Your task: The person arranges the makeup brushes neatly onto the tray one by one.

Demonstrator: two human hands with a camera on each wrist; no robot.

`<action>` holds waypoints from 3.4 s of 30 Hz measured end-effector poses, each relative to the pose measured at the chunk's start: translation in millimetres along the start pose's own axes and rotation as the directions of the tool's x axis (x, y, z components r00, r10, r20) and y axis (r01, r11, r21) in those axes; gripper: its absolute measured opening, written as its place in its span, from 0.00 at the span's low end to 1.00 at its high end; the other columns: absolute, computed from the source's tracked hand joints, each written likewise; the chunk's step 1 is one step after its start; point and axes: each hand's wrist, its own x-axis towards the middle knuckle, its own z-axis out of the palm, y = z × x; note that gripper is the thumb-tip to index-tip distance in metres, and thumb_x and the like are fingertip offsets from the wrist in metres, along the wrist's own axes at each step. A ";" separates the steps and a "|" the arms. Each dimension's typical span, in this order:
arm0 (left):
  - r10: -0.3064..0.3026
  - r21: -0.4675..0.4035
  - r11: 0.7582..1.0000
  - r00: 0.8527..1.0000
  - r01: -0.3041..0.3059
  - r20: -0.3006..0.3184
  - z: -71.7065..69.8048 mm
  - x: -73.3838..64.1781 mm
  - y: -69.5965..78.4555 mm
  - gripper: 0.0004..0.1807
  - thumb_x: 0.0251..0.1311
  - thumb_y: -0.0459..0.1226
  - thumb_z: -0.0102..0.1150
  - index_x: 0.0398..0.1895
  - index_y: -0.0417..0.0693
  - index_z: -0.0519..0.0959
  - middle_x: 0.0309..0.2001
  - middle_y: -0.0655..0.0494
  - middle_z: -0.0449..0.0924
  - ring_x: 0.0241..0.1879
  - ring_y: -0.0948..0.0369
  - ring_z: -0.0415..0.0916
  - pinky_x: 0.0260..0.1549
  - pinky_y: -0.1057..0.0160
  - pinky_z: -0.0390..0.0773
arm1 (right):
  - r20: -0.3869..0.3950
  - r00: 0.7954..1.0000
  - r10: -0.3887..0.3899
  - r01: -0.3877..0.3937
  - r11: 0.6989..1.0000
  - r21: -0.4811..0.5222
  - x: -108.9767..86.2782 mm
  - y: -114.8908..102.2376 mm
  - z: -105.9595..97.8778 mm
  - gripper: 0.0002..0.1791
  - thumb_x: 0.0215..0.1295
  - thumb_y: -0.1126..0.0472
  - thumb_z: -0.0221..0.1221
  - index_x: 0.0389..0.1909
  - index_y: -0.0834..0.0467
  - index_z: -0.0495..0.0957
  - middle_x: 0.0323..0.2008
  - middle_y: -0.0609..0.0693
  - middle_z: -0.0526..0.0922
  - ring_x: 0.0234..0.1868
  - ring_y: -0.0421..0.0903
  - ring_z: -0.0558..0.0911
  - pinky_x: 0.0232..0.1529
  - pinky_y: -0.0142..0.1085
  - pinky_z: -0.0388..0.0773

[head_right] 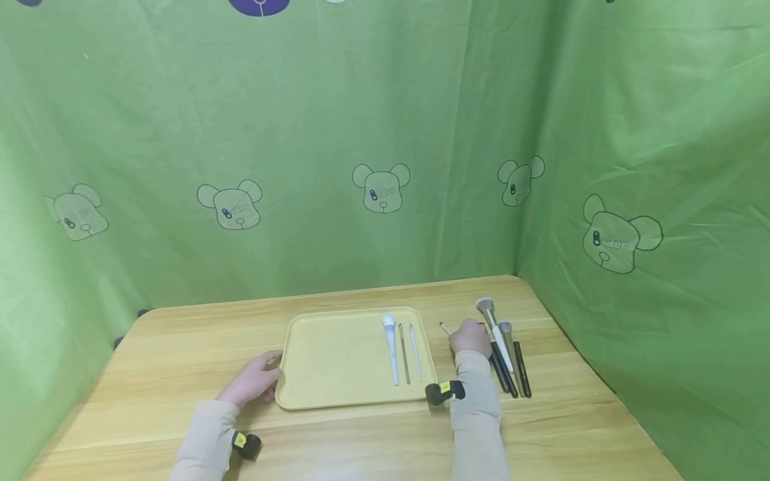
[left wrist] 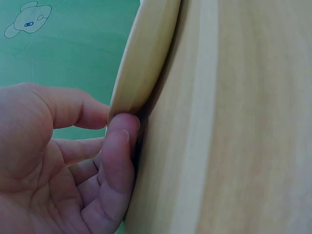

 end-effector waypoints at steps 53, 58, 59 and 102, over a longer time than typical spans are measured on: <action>-0.007 -0.019 1.000 1.000 0.007 -0.003 0.8 0.4 0.1 0.32 0.60 0.31 0.50 0.70 0.35 0.62 0.20 0.51 0.74 0.16 0.61 0.71 0.16 0.66 0.77 | -0.055 0.970 -0.238 0.244 0.935 0.256 -30.0 -88.8 13.1 0.04 0.51 0.64 0.61 0.24 0.61 0.77 0.28 0.55 0.80 0.27 0.47 0.76 0.30 0.36 0.75; -0.003 -0.018 1.000 1.000 0.003 -0.005 0.8 0.5 -0.4 0.32 0.60 0.31 0.50 0.70 0.35 0.62 0.19 0.51 0.74 0.16 0.61 0.71 0.16 0.66 0.78 | -0.073 0.962 -0.264 0.273 0.925 0.264 -32.1 -97.1 20.2 0.03 0.50 0.65 0.61 0.22 0.61 0.78 0.26 0.54 0.80 0.27 0.47 0.76 0.29 0.34 0.74; -0.002 -0.017 1.000 1.000 0.002 -0.005 0.7 0.4 -0.5 0.32 0.60 0.31 0.50 0.70 0.35 0.63 0.19 0.51 0.74 0.16 0.61 0.71 0.17 0.66 0.78 | -0.078 0.960 -0.268 0.279 0.923 0.264 -33.1 -99.0 21.8 0.03 0.49 0.65 0.61 0.22 0.61 0.78 0.25 0.54 0.81 0.27 0.47 0.76 0.29 0.35 0.74; -0.007 -0.041 0.999 1.000 0.007 0.000 -2.4 -6.5 7.6 0.32 0.60 0.31 0.50 0.70 0.34 0.61 0.19 0.51 0.74 0.16 0.62 0.69 0.17 0.66 0.76 | -0.083 0.953 -0.291 0.299 0.948 0.110 -53.1 -123.9 73.5 0.13 0.46 0.70 0.62 0.16 0.57 0.66 0.16 0.51 0.72 0.18 0.46 0.71 0.22 0.38 0.76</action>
